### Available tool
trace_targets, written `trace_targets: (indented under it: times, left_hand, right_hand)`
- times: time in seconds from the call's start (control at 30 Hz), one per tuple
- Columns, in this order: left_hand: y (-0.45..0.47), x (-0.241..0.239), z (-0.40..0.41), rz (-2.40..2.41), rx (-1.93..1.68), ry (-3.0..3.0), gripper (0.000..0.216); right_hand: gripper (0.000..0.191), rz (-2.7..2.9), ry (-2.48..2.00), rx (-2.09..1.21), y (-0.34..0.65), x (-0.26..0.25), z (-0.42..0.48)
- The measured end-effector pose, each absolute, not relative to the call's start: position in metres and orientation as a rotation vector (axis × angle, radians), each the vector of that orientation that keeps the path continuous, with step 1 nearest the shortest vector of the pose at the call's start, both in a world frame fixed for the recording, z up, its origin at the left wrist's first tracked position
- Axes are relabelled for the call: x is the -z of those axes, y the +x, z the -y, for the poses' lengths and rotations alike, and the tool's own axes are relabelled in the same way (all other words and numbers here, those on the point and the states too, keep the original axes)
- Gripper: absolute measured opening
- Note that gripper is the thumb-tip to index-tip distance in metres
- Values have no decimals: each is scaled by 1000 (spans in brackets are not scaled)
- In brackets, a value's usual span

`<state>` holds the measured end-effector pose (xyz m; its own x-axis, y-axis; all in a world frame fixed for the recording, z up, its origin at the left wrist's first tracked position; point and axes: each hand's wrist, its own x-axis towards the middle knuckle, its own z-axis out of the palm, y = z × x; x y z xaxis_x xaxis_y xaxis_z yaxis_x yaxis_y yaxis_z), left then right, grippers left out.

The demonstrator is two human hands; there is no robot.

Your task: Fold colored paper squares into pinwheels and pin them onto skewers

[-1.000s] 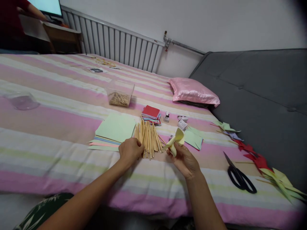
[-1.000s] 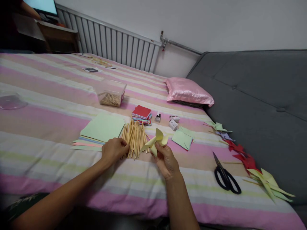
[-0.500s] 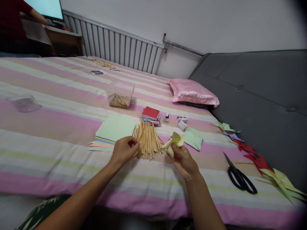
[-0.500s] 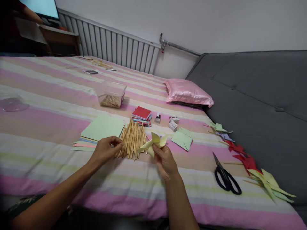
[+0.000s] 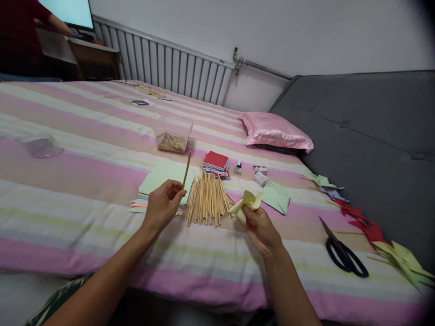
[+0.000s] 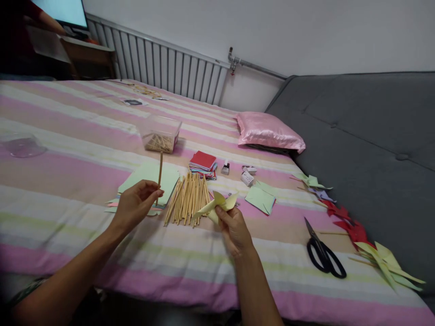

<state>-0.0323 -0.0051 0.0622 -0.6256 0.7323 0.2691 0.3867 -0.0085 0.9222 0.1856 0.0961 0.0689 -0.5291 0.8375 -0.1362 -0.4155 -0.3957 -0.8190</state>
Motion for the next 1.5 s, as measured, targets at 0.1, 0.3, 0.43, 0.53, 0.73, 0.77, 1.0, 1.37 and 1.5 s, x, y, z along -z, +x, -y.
trace_targets:
  times: [0.1,0.3,0.43,0.53,0.73,0.77,1.0,1.37,1.5]
  left_hand:
    - [-34,-56,8,-2135,-1434,1228,12]
    - [-16,-50,4,-2174,-1303,1356,6]
    - [-9,-51,3,-2138,-1315,1431,9]
    - [-8,-56,5,-2154,-1278,1510,14]
    - [-13,-67,11,-2125,-1251,1593,18]
    - [-14,-68,12,-2106,-1262,1618,18]
    - [-21,-81,16,-1987,-1281,1824,18]
    - [-26,-92,23,-1868,-1422,2016,10]
    - [-26,-93,25,-1871,-1437,2024,10]
  right_hand:
    - [30,967,-703,-1998,186,-70,-95]
    - [25,1001,-700,-1981,185,-71,-94]
    - [24,1080,-657,-1969,184,-69,-93]
    - [22,1154,-620,-1928,185,-67,-91]
    - [13,1394,-553,-1768,190,-66,-89]
    - [12,1445,-533,-1706,190,-67,-90]
    - [3,1726,-517,-1182,188,-79,-87]
    - [23,1827,-456,-896,189,-80,-75]
    - [29,1834,-450,-801,189,-78,-73]
